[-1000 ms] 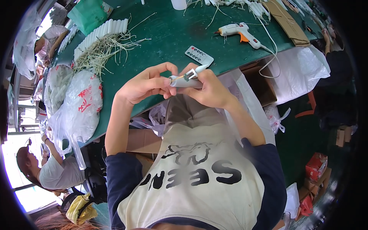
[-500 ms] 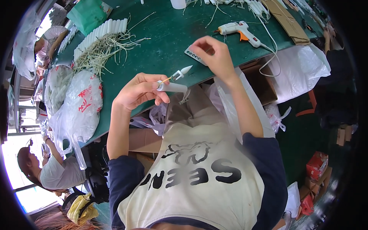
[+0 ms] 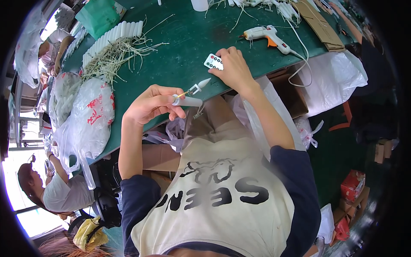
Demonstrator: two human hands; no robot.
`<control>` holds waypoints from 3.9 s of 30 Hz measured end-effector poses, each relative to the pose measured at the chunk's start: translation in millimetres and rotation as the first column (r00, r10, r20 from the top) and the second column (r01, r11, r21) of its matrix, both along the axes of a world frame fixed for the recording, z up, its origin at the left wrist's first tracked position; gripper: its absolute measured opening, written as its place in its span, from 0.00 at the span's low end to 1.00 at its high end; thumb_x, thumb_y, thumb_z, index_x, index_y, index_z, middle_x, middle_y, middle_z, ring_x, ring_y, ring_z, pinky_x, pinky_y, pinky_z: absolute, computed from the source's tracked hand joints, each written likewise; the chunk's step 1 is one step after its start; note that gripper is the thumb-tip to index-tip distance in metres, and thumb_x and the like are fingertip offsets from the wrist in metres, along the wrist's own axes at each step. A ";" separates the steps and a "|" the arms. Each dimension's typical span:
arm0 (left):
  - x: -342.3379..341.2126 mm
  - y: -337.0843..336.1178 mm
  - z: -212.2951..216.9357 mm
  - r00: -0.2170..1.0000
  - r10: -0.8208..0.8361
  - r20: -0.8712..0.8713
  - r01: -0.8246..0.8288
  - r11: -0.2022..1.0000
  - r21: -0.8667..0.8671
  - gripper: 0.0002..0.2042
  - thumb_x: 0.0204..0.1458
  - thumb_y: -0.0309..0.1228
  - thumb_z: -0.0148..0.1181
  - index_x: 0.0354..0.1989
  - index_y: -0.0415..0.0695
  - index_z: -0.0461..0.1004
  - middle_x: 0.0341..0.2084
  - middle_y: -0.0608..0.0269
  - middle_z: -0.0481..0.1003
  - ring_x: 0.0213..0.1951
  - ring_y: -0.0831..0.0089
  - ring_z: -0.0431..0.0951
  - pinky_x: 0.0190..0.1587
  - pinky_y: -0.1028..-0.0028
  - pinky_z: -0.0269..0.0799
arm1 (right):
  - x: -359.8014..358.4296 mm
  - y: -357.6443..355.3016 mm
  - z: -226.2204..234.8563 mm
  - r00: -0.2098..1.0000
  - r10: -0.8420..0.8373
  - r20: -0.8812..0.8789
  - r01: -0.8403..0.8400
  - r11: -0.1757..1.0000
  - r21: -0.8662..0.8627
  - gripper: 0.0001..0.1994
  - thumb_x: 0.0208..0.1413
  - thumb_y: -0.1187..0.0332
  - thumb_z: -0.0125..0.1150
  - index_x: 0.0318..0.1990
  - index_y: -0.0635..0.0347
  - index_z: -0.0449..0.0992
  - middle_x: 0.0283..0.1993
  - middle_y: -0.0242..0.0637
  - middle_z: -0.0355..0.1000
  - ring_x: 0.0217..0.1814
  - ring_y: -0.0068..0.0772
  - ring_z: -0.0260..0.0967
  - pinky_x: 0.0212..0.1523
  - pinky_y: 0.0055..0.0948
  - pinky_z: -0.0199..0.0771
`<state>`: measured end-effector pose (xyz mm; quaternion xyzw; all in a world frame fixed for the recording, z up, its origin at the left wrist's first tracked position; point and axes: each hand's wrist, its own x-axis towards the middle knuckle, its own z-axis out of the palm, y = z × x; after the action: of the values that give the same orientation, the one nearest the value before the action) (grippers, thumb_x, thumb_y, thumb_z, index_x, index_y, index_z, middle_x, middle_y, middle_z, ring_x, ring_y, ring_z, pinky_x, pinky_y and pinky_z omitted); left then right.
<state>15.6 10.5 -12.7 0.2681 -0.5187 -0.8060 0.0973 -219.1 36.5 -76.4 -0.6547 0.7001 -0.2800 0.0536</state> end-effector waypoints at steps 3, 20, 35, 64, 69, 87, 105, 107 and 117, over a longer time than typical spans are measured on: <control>1.6 1.0 -0.1 1.000 -0.026 0.014 0.025 1.000 0.011 0.11 0.46 0.29 0.52 0.33 0.33 0.71 0.22 0.48 0.75 0.19 0.74 0.72 0.25 0.80 0.69 | -2.5 0.7 -0.1 0.991 0.045 0.128 -0.044 0.999 -0.010 0.15 0.42 0.67 0.62 0.37 0.64 0.68 0.37 0.43 0.66 0.39 0.42 0.64 0.42 0.32 0.63; 8.9 2.4 1.2 0.984 -0.167 0.068 0.154 0.975 0.158 0.14 0.42 0.26 0.55 0.36 0.29 0.71 0.23 0.46 0.75 0.19 0.74 0.75 0.22 0.84 0.70 | -26.5 30.4 29.9 0.668 0.232 0.707 -0.470 0.869 0.158 0.14 0.57 0.65 0.42 0.26 0.64 0.67 0.17 0.31 0.65 0.18 0.16 0.60 0.22 0.18 0.61; 8.9 1.3 -0.2 0.984 -0.160 0.079 0.146 0.977 0.153 0.14 0.43 0.26 0.53 0.37 0.28 0.70 0.24 0.45 0.75 0.20 0.72 0.75 0.24 0.83 0.71 | -20.3 20.6 24.4 0.754 0.231 0.615 -0.414 0.894 0.171 0.18 0.55 0.61 0.46 0.21 0.66 0.71 0.13 0.31 0.64 0.14 0.18 0.61 0.18 0.19 0.59; 15.1 -1.0 -5.6 0.987 -0.148 0.063 0.144 0.988 0.065 0.14 0.47 0.31 0.54 0.36 0.31 0.72 0.24 0.45 0.75 0.19 0.74 0.74 0.24 0.83 0.68 | -22.4 36.8 47.5 0.872 0.391 0.295 -0.487 0.762 0.427 0.18 0.50 0.63 0.49 0.14 0.66 0.67 0.10 0.37 0.63 0.13 0.26 0.68 0.17 0.23 0.63; 16.6 0.5 -6.2 0.987 -0.143 0.069 0.138 0.987 0.077 0.14 0.46 0.31 0.54 0.36 0.32 0.72 0.24 0.46 0.75 0.19 0.74 0.74 0.24 0.83 0.68 | -15.4 29.5 38.1 0.875 0.321 0.363 -0.430 0.859 0.278 0.17 0.52 0.62 0.49 0.18 0.67 0.67 0.12 0.40 0.62 0.14 0.26 0.66 0.17 0.23 0.62; 21.2 -3.2 -4.3 0.993 -0.104 0.052 0.101 0.993 0.069 0.12 0.46 0.29 0.52 0.35 0.33 0.70 0.23 0.47 0.75 0.19 0.75 0.72 0.25 0.81 0.69 | 1.8 -28.4 -12.1 0.999 0.028 -0.021 -0.033 0.966 -0.255 0.10 0.46 0.66 0.55 0.33 0.62 0.71 0.32 0.39 0.68 0.39 0.41 0.63 0.39 0.32 0.65; 11.6 -16.8 5.0 0.933 0.243 -0.266 -0.239 0.970 0.046 0.12 0.53 0.31 0.48 0.43 0.38 0.68 0.24 0.62 0.74 0.23 0.84 0.70 0.28 0.86 0.66 | 34.1 33.7 31.4 0.537 0.450 0.714 -0.531 0.838 -0.129 0.11 0.49 0.74 0.52 0.41 0.68 0.69 0.27 0.34 0.69 0.27 0.20 0.66 0.31 0.19 0.64; 12.3 -22.7 2.2 0.936 0.294 -0.194 -0.307 0.951 -0.038 0.12 0.53 0.31 0.49 0.43 0.38 0.68 0.25 0.62 0.74 0.23 0.84 0.70 0.28 0.86 0.67 | 27.7 36.2 29.2 0.558 0.413 0.720 -0.520 0.850 -0.085 0.11 0.49 0.75 0.52 0.41 0.68 0.69 0.27 0.34 0.69 0.27 0.20 0.66 0.31 0.19 0.64; -7.0 -41.2 -47.4 0.807 0.584 0.088 -0.057 0.226 -0.973 0.08 0.41 0.30 0.56 0.27 0.41 0.77 0.27 0.52 0.74 0.31 0.58 0.73 0.37 0.67 0.68 | 19.8 41.0 29.2 0.565 0.398 0.723 -0.459 0.880 -0.126 0.11 0.47 0.79 0.53 0.41 0.68 0.69 0.27 0.34 0.69 0.25 0.19 0.65 0.28 0.19 0.66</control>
<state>8.6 -30.7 -60.1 0.4366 -0.8244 -0.2200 0.2851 -199.4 77.5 -47.2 -0.6346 0.4492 -0.4688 0.4191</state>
